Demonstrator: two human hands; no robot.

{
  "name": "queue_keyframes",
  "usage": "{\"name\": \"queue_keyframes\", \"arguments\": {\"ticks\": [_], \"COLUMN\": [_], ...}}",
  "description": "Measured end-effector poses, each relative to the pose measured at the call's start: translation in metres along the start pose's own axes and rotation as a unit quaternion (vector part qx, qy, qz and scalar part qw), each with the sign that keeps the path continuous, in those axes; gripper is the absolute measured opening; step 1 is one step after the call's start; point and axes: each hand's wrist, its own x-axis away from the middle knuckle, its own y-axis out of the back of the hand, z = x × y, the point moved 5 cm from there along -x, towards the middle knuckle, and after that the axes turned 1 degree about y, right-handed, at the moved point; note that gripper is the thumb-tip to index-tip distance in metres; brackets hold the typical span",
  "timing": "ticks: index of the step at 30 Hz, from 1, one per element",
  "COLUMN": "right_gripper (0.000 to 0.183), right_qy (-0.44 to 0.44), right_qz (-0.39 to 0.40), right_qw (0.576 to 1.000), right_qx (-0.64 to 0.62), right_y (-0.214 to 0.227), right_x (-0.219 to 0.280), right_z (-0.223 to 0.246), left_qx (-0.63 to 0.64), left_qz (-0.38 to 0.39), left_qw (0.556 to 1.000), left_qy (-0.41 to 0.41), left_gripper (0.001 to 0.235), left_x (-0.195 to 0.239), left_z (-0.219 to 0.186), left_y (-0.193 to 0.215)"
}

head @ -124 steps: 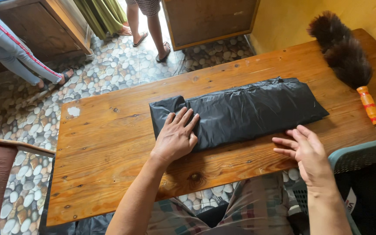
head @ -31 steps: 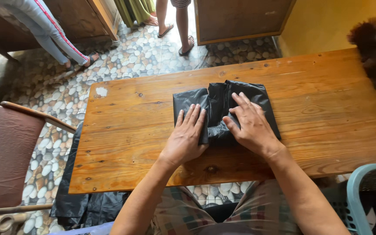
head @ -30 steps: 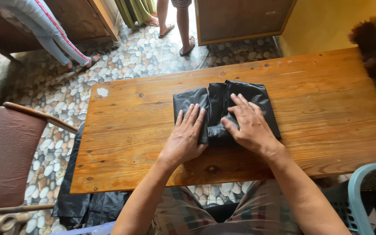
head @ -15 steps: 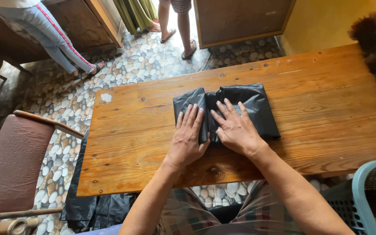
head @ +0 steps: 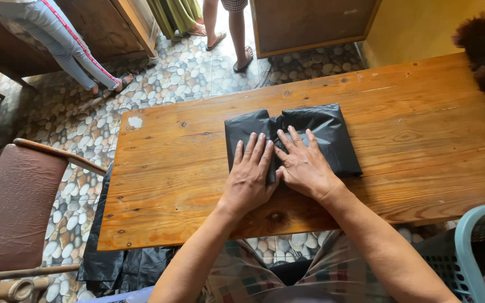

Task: The person uses a feather duster to brush a large black plastic sheet on a wooden table. They then fold the sheet multiple times into a compact rectangular bundle, smoothing it with their hands.

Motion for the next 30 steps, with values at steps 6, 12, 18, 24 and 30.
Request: {"name": "queue_keyframes", "arguments": {"ticks": [6, 12, 18, 24, 30], "right_gripper": [0.063, 0.092, 0.115, 0.095, 0.075], "right_qy": [0.031, -0.152, -0.22, -0.19, -0.169], "right_qz": [-0.062, -0.066, -0.006, -0.088, -0.156], "right_qw": [0.987, 0.974, 0.951, 0.966, 0.97], "right_qx": [-0.144, -0.157, -0.216, -0.149, -0.074], "right_y": [0.041, 0.094, 0.045, 0.017, 0.014], "right_x": [0.013, 0.077, 0.126, 0.122, 0.115], "right_z": [-0.01, -0.053, -0.088, -0.104, -0.09], "left_qx": [-0.02, -0.014, -0.012, -0.002, 0.011], "left_qz": [0.073, 0.062, 0.053, 0.048, 0.039], "left_qw": [0.997, 0.998, 0.998, 0.999, 0.999], "left_qy": [0.01, 0.017, 0.018, 0.023, 0.021], "left_gripper": [0.072, 0.072, 0.074, 0.073, 0.072], "left_x": [0.003, 0.003, 0.004, 0.002, 0.004], "left_z": [0.001, 0.003, 0.002, 0.002, 0.005], "left_y": [-0.012, -0.012, -0.016, -0.007, -0.004]}}
